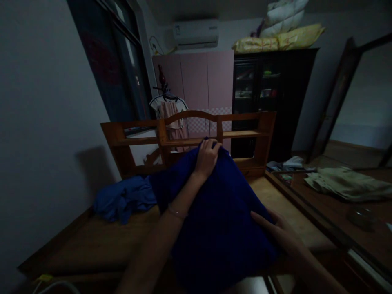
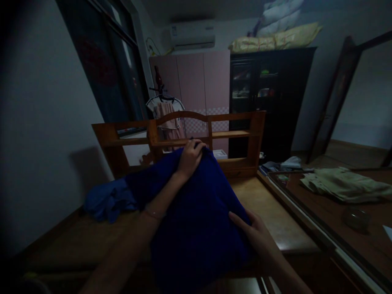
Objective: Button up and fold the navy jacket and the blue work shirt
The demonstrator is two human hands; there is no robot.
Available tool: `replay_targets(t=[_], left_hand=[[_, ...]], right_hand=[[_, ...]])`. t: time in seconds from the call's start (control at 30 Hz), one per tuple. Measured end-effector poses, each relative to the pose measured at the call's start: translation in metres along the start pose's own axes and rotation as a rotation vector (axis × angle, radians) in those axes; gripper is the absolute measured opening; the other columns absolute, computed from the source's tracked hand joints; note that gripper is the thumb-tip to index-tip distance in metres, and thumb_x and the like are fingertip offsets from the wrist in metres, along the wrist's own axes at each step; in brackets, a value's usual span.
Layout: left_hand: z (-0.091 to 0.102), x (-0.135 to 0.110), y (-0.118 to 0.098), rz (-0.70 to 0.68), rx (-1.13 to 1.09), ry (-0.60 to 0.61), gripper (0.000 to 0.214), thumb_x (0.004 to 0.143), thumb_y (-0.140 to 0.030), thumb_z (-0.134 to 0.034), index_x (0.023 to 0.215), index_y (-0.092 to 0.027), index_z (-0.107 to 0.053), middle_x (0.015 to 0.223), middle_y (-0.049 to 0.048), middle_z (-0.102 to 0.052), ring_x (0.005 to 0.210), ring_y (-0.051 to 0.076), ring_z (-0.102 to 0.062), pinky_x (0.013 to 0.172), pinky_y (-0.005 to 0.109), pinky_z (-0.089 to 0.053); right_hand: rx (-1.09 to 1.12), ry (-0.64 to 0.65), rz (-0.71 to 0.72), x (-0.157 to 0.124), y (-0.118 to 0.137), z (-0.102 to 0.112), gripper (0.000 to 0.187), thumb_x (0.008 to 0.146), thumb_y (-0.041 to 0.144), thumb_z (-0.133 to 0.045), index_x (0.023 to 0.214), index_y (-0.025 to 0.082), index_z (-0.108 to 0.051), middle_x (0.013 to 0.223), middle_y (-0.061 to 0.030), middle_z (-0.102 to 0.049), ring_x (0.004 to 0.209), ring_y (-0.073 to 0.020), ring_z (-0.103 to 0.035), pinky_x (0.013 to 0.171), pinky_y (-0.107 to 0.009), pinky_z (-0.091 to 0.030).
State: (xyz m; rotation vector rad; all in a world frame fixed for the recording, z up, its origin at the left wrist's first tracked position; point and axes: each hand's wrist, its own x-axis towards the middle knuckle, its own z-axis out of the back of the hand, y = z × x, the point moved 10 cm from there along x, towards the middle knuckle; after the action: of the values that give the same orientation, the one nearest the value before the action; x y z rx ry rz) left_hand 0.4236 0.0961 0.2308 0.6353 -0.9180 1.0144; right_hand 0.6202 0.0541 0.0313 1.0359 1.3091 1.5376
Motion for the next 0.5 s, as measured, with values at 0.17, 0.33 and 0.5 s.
replay_targets(t=[0.17, 0.33, 0.5], left_hand=[[-0.102, -0.075, -0.044, 0.072, -0.199, 0.244, 0.039, 0.093, -0.024, -0.039, 0.131, -0.018, -0.043, 0.134, 0.0121, -0.042, 0.123, 0.022, -0.043, 0.105, 0.041, -0.035], [-0.118, -0.176, -0.066, 0.082, -0.274, 0.556, 0.053, 0.091, -0.05, -0.036, 0.138, -0.026, -0.037, 0.146, 0.0105, -0.033, 0.135, 0.029, -0.029, 0.106, 0.052, -0.032], [-0.084, -0.237, -0.068, 0.173, -0.228, 0.609, 0.06, 0.088, -0.054, -0.041, 0.143, -0.032, -0.027, 0.151, 0.0083, -0.023, 0.138, 0.032, -0.017, 0.106, 0.059, -0.026]], right_hand=[[-0.219, -0.169, 0.002, -0.007, -0.068, 0.098, 0.049, 0.075, 0.055, -0.058, 0.103, 0.015, -0.068, 0.105, -0.0072, -0.068, 0.101, -0.0287, -0.062, 0.093, -0.04, -0.049], [-0.38, -0.193, -0.145, -0.008, -0.077, 0.155, 0.049, 0.071, 0.063, -0.057, 0.089, 0.019, -0.071, 0.091, -0.007, -0.071, 0.089, -0.03, -0.066, 0.08, -0.037, -0.053], [-0.45, -0.193, -0.222, 0.044, -0.055, 0.161, 0.054, 0.07, 0.066, -0.055, 0.088, 0.017, -0.069, 0.092, -0.009, -0.07, 0.09, -0.0276, -0.064, 0.075, -0.034, -0.052]])
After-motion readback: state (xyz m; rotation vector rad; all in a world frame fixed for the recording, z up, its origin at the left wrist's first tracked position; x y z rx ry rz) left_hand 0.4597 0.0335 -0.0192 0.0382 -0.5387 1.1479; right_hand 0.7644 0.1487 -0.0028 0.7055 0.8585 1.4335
